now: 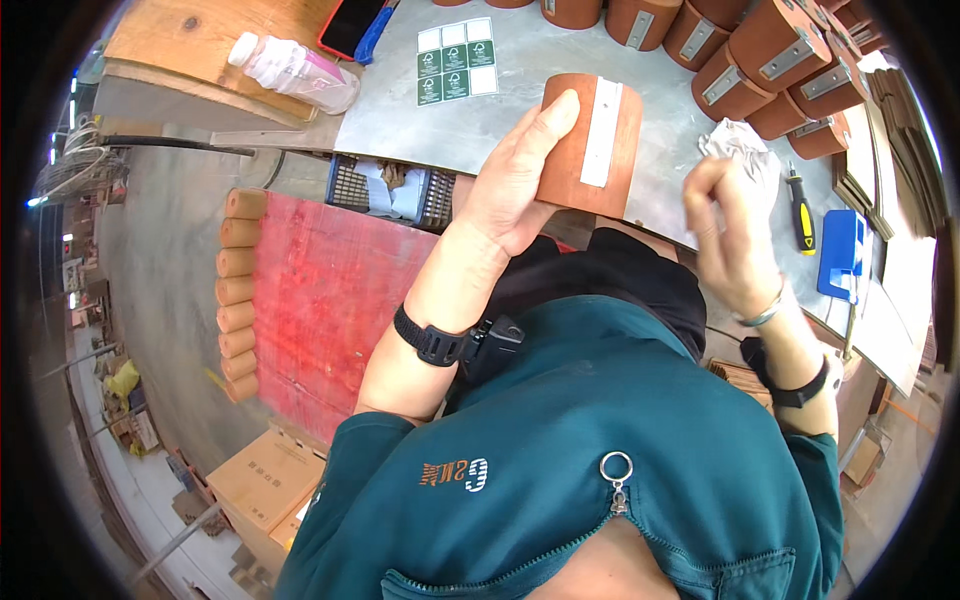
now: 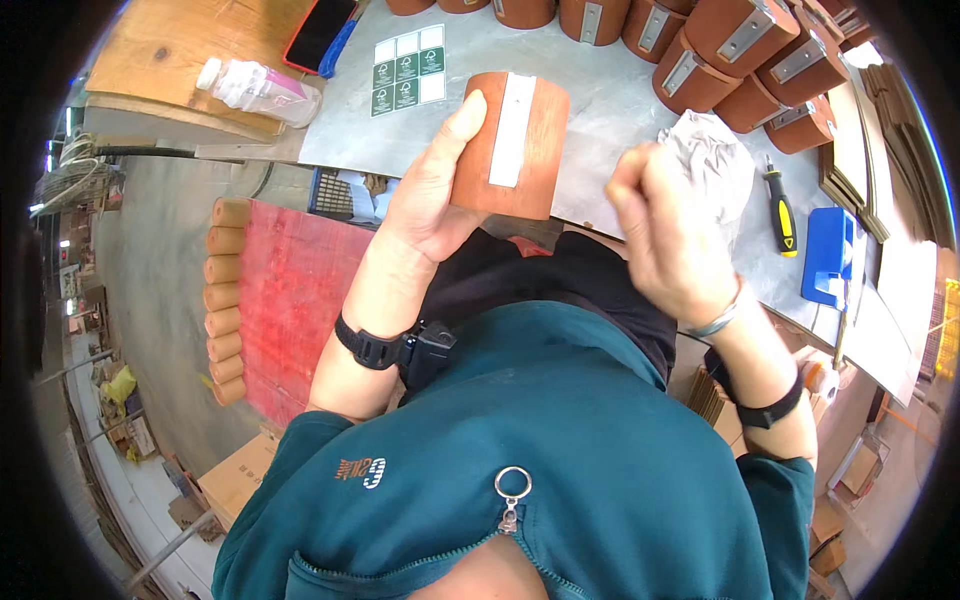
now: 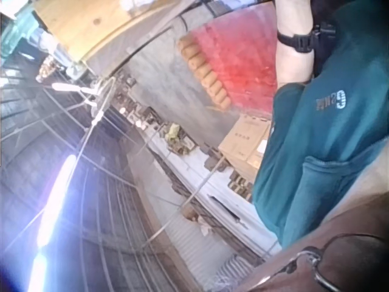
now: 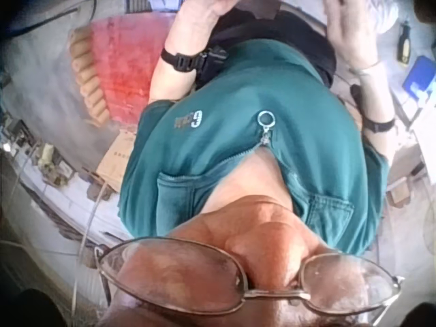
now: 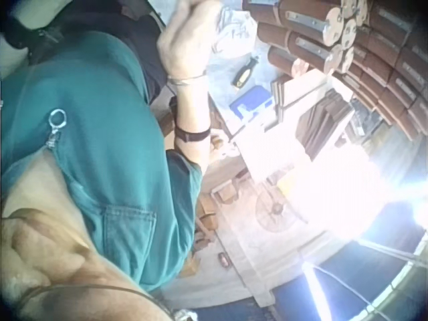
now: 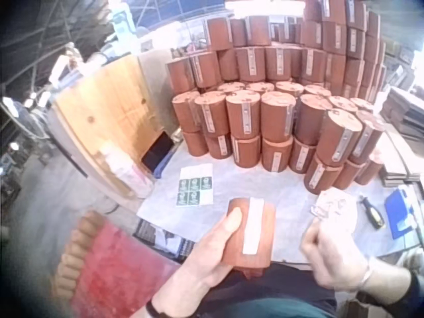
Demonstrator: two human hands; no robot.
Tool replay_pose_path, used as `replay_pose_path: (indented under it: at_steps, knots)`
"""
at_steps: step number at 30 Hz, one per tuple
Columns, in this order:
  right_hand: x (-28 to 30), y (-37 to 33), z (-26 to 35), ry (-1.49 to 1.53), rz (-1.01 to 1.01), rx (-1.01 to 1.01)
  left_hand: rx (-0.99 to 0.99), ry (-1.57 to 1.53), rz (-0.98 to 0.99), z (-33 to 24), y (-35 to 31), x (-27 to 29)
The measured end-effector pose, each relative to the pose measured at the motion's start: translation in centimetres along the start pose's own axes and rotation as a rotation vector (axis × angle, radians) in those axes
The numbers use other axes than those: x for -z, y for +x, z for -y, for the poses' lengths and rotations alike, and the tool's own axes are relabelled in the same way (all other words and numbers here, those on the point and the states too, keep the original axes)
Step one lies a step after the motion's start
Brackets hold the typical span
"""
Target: Assembling, labeling, and wrapping wooden cylinder products in a workshop.
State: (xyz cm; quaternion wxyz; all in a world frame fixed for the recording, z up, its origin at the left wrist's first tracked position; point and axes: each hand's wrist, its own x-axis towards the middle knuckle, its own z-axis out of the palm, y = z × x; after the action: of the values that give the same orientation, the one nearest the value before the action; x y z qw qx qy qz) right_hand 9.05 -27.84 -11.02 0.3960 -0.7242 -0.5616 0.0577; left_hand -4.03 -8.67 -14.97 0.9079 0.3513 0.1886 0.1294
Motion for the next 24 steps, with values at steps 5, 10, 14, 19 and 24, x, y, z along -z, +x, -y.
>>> replay_pose_path:
  at_steps: [5, 10, 14, 19, 24]
  knots:
    - [-1.2, -1.4, -1.0, 0.18, 0.109, -0.254, -0.005, -0.026, 0.058, 0.2, 0.0, -0.2]
    - [1.2, -0.5, -4.9, -0.688, -0.204, -0.004, -0.263, 0.381, 0.063, -0.2, 0.1, 0.7]
    - [1.3, -4.0, -12.1, -0.641, -0.132, -0.197, -0.492, 0.912, 0.113, 2.4, 2.7, 2.1]
    - [0.1, 0.8, -5.1, -0.194, -0.233, -0.099, -0.504, 0.877, 0.117, 3.5, 2.7, 2.8]
    - [-3.8, 6.7, 0.2, -0.273, -0.053, 0.354, -0.397, 0.945, 0.097, 3.3, 2.7, 3.5]
